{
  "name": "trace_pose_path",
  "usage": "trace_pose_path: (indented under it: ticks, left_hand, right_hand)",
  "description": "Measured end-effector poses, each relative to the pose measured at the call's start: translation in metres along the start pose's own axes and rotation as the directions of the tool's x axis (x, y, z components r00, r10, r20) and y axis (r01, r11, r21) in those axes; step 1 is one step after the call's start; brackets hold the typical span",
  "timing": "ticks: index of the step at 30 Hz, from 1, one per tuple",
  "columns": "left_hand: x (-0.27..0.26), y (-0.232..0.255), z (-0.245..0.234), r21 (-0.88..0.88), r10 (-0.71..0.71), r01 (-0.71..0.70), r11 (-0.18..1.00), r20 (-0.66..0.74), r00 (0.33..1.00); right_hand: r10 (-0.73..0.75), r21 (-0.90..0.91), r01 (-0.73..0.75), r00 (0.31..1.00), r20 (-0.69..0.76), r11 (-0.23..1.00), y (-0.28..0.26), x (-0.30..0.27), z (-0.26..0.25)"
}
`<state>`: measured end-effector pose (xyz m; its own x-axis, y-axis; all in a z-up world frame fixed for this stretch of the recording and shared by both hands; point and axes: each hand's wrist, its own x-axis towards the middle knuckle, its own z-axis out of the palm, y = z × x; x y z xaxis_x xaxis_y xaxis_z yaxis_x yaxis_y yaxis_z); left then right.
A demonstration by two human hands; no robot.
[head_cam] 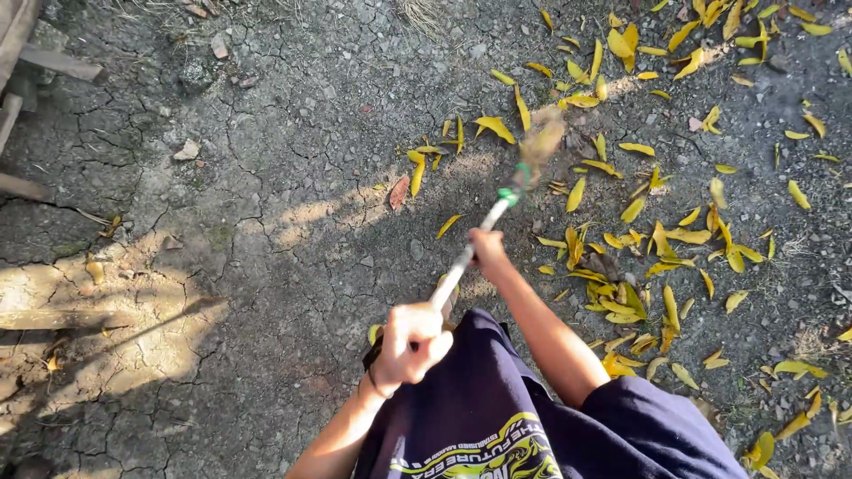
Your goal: Sweeping fallen yellow leaves on a rocky ground using a broom.
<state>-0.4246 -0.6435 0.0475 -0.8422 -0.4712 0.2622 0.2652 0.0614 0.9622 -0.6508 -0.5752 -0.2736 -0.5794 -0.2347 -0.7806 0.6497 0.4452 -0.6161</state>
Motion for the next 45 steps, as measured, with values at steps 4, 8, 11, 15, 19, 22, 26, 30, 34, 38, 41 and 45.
trace_pose_path:
  ticks: [4,8,11,15,19,22,26,30,34,38,41,45]
  left_hand:
    - [0.01,0.043,0.012,0.235,0.109,-0.137,0.962,0.129,0.986]
    - [0.024,0.055,0.024,0.338,0.08,-0.122,0.933,0.135,0.988]
    - [0.029,0.021,0.022,0.437,-0.002,-0.028,0.899,0.069,0.998]
    - [0.038,-0.028,0.004,0.456,-0.084,0.068,0.887,0.015,0.996]
    - [0.046,-0.06,-0.02,0.362,0.036,-0.078,0.929,0.122,0.992]
    - [0.051,-0.091,-0.026,0.286,0.049,-0.096,0.953,0.166,0.985]
    - [0.053,-0.132,-0.026,0.084,-0.062,0.056,0.995,0.06,0.996]
    - [0.056,-0.135,-0.059,-0.071,-0.07,0.057,0.996,-0.187,0.98]
    - [0.049,-0.104,-0.074,-0.115,-0.19,0.177,0.977,-0.109,0.976]
    - [0.056,-0.02,-0.055,0.086,0.028,-0.04,0.995,0.138,0.99]
    - [0.053,0.026,-0.04,0.156,0.07,-0.109,0.982,0.238,0.969]
    - [0.046,0.05,-0.018,0.174,0.049,-0.097,0.98,0.262,0.964]
  right_hand:
    - [0.046,0.232,-0.176,0.877,0.478,0.957,0.013,-0.051,0.068]
    - [0.249,0.015,-0.348,0.7,0.67,0.937,0.005,-0.098,0.129]
    - [0.29,-0.214,-0.196,0.683,0.67,0.957,0.02,-0.089,0.174]
    - [0.133,-0.073,-0.123,0.597,0.791,0.99,0.009,-0.075,0.172]
    - [0.147,0.048,-0.22,0.785,0.602,0.974,0.042,0.036,0.161]
    - [0.15,0.173,-0.221,0.924,0.351,0.96,0.025,0.097,0.12]
    - [-0.041,0.067,0.042,0.999,-0.02,0.997,0.007,0.146,0.065]
    - [-0.13,-0.176,0.091,0.966,-0.222,0.98,-0.037,0.112,0.036]
    - [-0.014,0.161,0.034,0.992,-0.122,0.986,-0.038,0.104,0.018]
    - [0.16,0.402,-0.215,0.973,0.167,0.89,-0.03,0.067,0.038]
    - [0.197,0.468,-0.402,0.882,0.427,0.787,0.013,0.047,0.079]
    - [0.19,0.407,-0.497,0.781,0.596,0.767,0.064,0.002,0.137]
